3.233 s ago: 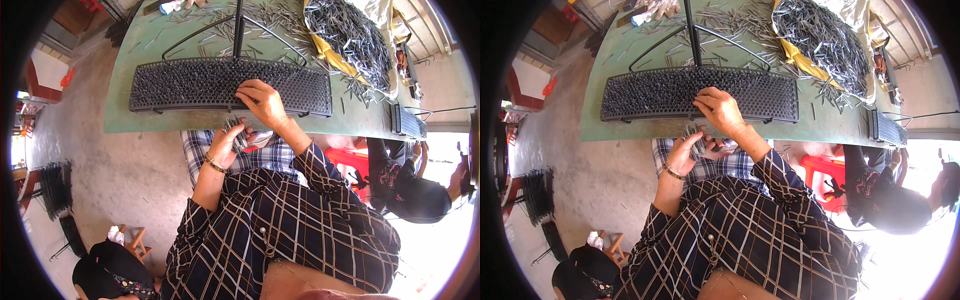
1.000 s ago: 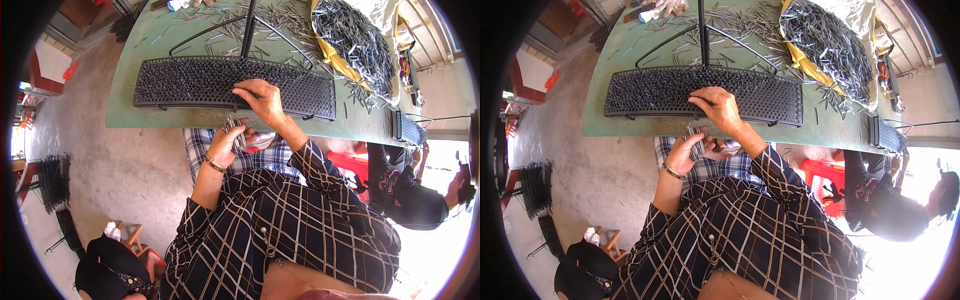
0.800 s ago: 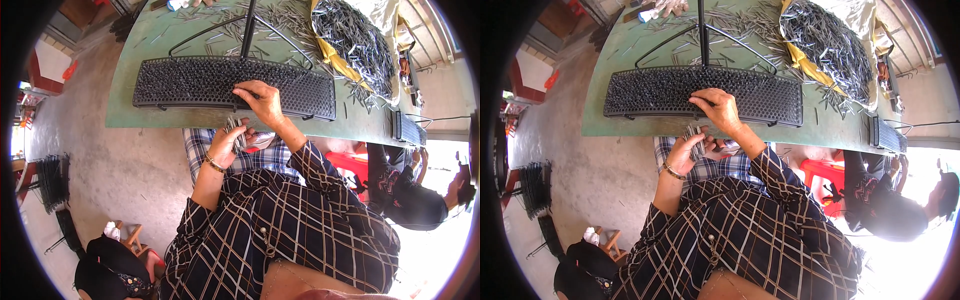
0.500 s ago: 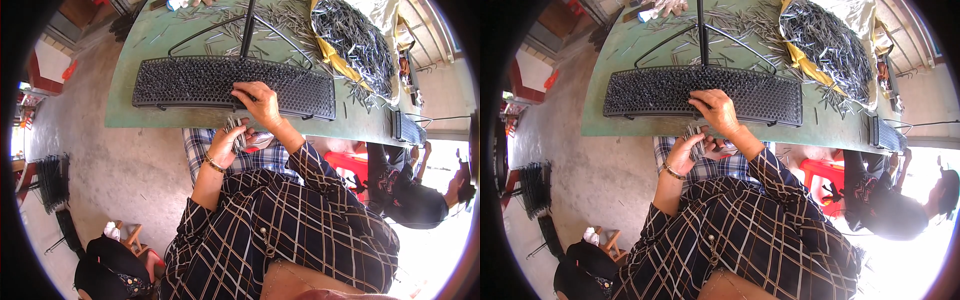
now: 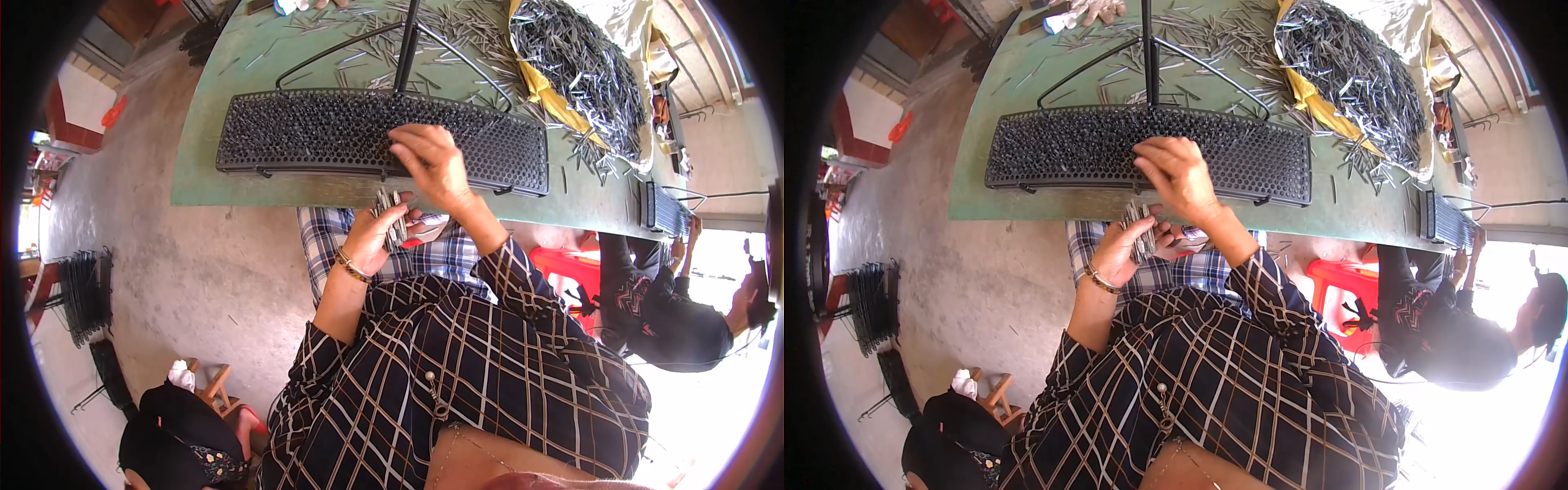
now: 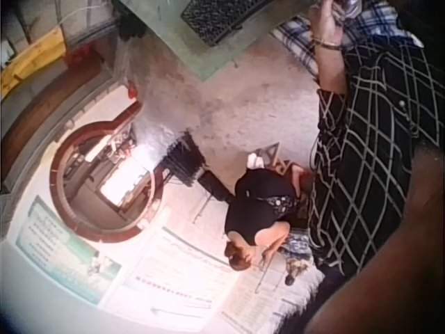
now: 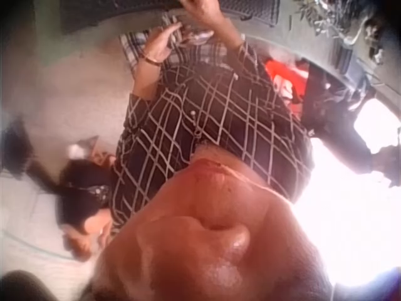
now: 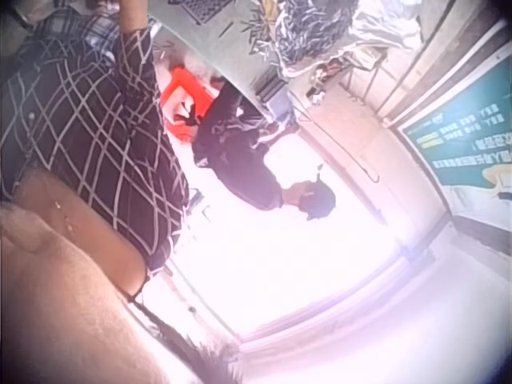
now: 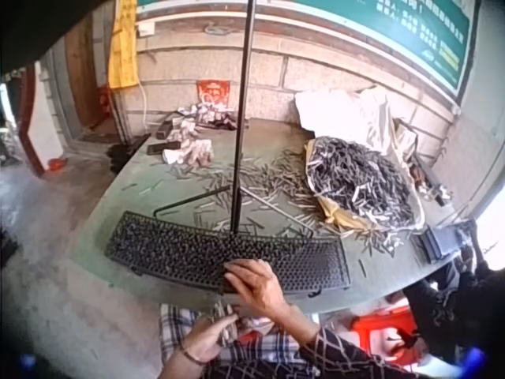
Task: Sorting small metal pins from a large container and inserting them individually into a perforated grid plate.
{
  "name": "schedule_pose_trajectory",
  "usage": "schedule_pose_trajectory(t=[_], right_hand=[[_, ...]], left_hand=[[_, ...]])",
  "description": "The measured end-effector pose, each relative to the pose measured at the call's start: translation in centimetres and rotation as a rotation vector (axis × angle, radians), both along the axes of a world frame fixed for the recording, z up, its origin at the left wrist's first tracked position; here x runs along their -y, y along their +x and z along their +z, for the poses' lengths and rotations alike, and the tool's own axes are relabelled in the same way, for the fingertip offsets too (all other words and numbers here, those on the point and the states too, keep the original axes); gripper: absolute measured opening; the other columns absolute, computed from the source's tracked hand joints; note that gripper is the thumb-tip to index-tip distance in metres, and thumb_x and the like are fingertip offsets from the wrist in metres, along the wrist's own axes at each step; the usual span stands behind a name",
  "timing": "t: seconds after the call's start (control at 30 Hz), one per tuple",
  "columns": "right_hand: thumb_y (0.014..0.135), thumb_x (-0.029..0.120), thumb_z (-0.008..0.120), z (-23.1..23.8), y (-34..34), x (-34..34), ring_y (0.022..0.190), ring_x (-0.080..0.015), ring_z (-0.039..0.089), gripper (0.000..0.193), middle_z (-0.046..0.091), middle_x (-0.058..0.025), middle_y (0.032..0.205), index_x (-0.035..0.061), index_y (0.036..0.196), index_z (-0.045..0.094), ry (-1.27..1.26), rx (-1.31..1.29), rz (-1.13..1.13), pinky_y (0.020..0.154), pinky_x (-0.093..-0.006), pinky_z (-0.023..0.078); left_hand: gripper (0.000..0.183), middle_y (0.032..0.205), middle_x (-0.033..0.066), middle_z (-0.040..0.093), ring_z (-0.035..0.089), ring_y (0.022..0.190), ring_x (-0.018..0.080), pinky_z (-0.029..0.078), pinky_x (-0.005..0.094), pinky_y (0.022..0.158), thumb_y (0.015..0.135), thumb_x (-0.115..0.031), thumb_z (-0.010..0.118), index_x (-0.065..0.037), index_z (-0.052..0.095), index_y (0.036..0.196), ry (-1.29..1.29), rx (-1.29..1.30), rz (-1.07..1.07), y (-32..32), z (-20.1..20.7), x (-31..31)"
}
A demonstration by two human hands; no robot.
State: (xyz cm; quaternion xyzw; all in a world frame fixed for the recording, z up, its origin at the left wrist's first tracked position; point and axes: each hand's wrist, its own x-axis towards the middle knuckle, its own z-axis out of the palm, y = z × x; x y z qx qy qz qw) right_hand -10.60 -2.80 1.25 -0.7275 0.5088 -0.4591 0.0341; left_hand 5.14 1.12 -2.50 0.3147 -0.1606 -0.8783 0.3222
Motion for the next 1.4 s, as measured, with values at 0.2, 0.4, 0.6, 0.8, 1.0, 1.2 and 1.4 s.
schedule_pose_trajectory(t=[0.2, 0.4, 0.6, 0.8, 1.0, 1.2, 1.4], right_hand=[[0.083, 0.017, 0.069, 1.8, -1.6, -3.0, 0.074, -0.0119, 0.061, 0.020, 0.066, -0.0081, 0.084, -0.0014, 0.092, 0.068, 0.691, 0.281, 0.141, 0.065, -0.0281, 0.050], [0.081, 0.016, 0.070, 0.7, -3.0, -3.8, 0.065, -0.0080, 0.059, 0.020, 0.067, -0.0073, 0.073, -0.0027, 0.088, 0.070, 0.872, 0.555, 0.069, 0.057, -0.0242, 0.047], [0.085, 0.017, 0.068, 2.0, -3.9, -3.1, 0.070, -0.0069, 0.059, 0.022, 0.068, -0.0044, 0.077, -0.0034, 0.094, 0.068, 0.745, 0.687, -0.064, 0.062, -0.0231, 0.048], [0.084, 0.017, 0.069, 1.2, -3.9, -0.4, 0.066, -0.0084, 0.060, 0.020, 0.069, -0.0072, 0.077, -0.0015, 0.092, 0.068, 0.355, 0.673, -0.173, 0.062, -0.0241, 0.049], [0.081, 0.015, 0.069, 0.4, -3.5, 0.2, 0.069, -0.0218, 0.065, 0.016, 0.067, -0.0101, 0.083, 0.0025, 0.091, 0.068, 0.151, 0.288, -0.173, 0.061, -0.0293, 0.051], [0.078, 0.014, 0.069, -0.1, -3.5, 0.7, 0.076, -0.0263, 0.063, 0.014, 0.066, -0.0096, 0.085, 0.0034, 0.087, 0.069, 0.084, 0.216, -0.138, 0.067, -0.0340, 0.050], [0.076, 0.013, 0.069, -0.6, -4.0, 0.4, 0.081, -0.0253, 0.059, 0.014, 0.061, -0.0061, 0.093, 0.0058, 0.088, 0.069, -0.002, -0.079, -0.109, 0.073, -0.0365, 0.048]], left_hand=[[0.026, 0.102, 0.0121, 0.062, 0.064, 0.091, 0.0218, 0.057, 0.0360, 0.076, 0.089, -0.010, 0.058, 0.002, 0.054, 0.112, -0.129, 0.010, -0.046, -0.6, 1.4, 0.4], [0.026, 0.101, 0.0145, 0.062, 0.066, 0.090, 0.0236, 0.058, 0.0354, 0.073, 0.089, -0.009, 0.059, 0.001, 0.054, 0.112, -0.093, 0.069, -0.135, -2.1, 2.2, 0.3], [0.023, 0.098, 0.0110, 0.062, 0.066, 0.090, 0.0241, 0.058, 0.0369, 0.075, 0.088, -0.009, 0.059, 0.002, 0.056, 0.109, -0.057, 0.033, -0.100, -2.7, 1.8, 0.3], [0.020, 0.103, 0.0105, 0.060, 0.063, 0.090, 0.0239, 0.058, 0.0389, 0.076, 0.089, -0.007, 0.058, 0.001, 0.056, 0.107, -0.003, 0.031, -0.082, -3.5, 1.7, 0.6], [0.021, 0.097, 0.0081, 0.058, 0.062, 0.088, 0.0220, 0.058, 0.0400, 0.076, 0.088, -0.007, 0.058, 0.000, 0.055, 0.108, 0.059, 0.005, -0.078, -3.5, 0.8, 0.6], [0.022, 0.095, 0.0063, 0.058, 0.062, 0.087, 0.0197, 0.058, 0.0394, 0.075, 0.089, -0.011, 0.060, -0.003, 0.056, 0.108, 0.118, -0.009, -0.108, -3.3, 0.4, 0.5], [0.020, 0.094, 0.0056, 0.059, 0.063, 0.088, 0.0189, 0.058, 0.0378, 0.073, 0.089, -0.012, 0.061, -0.004, 0.057, 0.106, 0.078, -0.023, -0.055, -3.2, 0.2, 0.5]])
